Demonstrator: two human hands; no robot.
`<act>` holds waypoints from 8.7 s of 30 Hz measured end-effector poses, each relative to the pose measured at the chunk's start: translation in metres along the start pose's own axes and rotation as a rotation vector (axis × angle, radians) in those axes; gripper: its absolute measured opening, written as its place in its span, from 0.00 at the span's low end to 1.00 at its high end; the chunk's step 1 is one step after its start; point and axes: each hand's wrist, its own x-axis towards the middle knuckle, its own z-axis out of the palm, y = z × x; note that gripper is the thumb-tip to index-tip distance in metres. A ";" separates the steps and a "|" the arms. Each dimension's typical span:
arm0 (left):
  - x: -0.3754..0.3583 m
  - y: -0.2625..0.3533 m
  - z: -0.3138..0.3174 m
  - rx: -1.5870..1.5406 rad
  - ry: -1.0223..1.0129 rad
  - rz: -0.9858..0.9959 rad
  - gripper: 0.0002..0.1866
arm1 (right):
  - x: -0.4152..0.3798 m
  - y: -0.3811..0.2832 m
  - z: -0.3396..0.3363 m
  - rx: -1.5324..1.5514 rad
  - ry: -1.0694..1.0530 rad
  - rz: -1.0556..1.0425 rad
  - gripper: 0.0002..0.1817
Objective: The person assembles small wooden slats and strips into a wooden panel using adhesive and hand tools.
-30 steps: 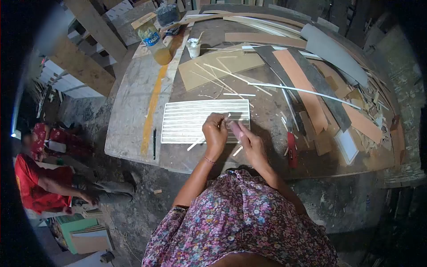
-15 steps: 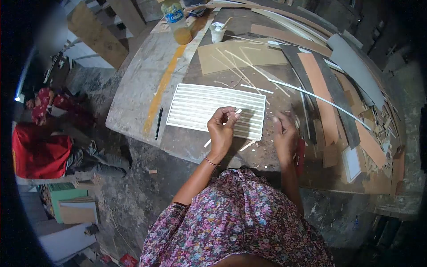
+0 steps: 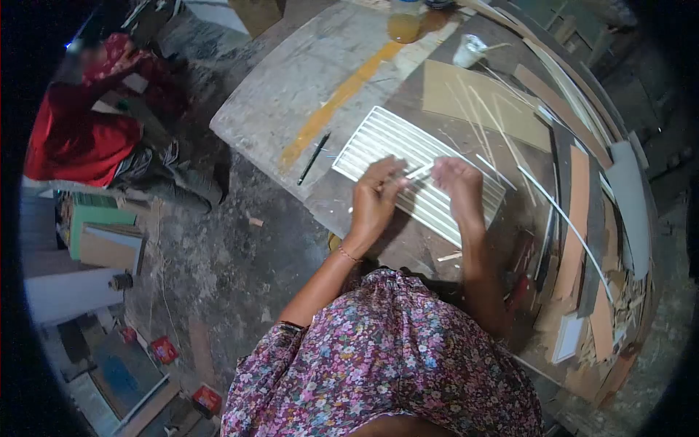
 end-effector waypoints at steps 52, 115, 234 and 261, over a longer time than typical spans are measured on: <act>0.010 -0.071 -0.067 0.483 0.193 -0.237 0.06 | 0.164 0.049 0.081 -0.857 -0.103 -0.393 0.08; 0.016 -0.072 -0.065 0.722 0.141 -0.335 0.08 | 0.174 0.058 0.074 -0.953 -0.144 -0.380 0.08; 0.045 -0.089 -0.038 0.824 -0.081 0.041 0.17 | 0.166 0.048 0.082 -1.060 -0.094 -0.152 0.18; 0.014 -0.085 -0.073 0.520 0.126 -0.167 0.12 | 0.155 0.031 0.084 -1.021 -0.096 -0.102 0.17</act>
